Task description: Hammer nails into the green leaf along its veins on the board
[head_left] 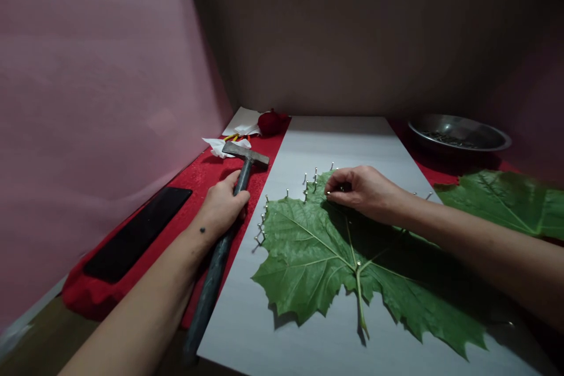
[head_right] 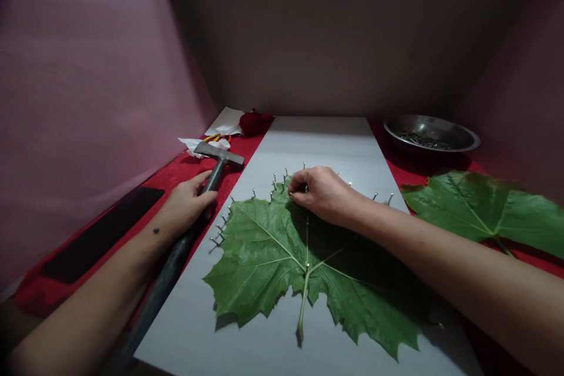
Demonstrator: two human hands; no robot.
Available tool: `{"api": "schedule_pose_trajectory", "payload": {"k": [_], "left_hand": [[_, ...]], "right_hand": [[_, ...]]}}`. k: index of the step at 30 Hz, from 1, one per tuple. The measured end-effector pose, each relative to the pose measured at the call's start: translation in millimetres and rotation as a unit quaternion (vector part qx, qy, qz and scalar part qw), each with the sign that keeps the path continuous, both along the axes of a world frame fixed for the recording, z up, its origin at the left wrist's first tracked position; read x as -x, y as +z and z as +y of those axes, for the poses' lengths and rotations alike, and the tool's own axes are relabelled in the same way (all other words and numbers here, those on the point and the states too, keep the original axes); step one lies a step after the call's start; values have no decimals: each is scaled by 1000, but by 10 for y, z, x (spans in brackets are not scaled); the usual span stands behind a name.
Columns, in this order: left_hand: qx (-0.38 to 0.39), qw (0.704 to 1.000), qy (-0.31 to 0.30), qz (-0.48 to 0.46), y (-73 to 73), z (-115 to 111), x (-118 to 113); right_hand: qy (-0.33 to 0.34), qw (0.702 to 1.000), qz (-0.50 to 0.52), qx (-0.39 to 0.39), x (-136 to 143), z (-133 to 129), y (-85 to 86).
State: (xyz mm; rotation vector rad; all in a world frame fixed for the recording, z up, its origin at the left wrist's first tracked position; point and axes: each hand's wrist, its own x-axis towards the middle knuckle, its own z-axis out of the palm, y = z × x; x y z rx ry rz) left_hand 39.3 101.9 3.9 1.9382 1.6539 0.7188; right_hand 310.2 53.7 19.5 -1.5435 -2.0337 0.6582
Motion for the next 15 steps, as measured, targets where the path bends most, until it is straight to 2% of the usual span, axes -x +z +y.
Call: {"api": "schedule_pose_trajectory", "payload": {"k": [15], "left_hand": [[0, 1000, 0, 0, -9, -2, 2]], "right_hand": [[-3, 1000, 2, 3, 8, -10, 0]]}}
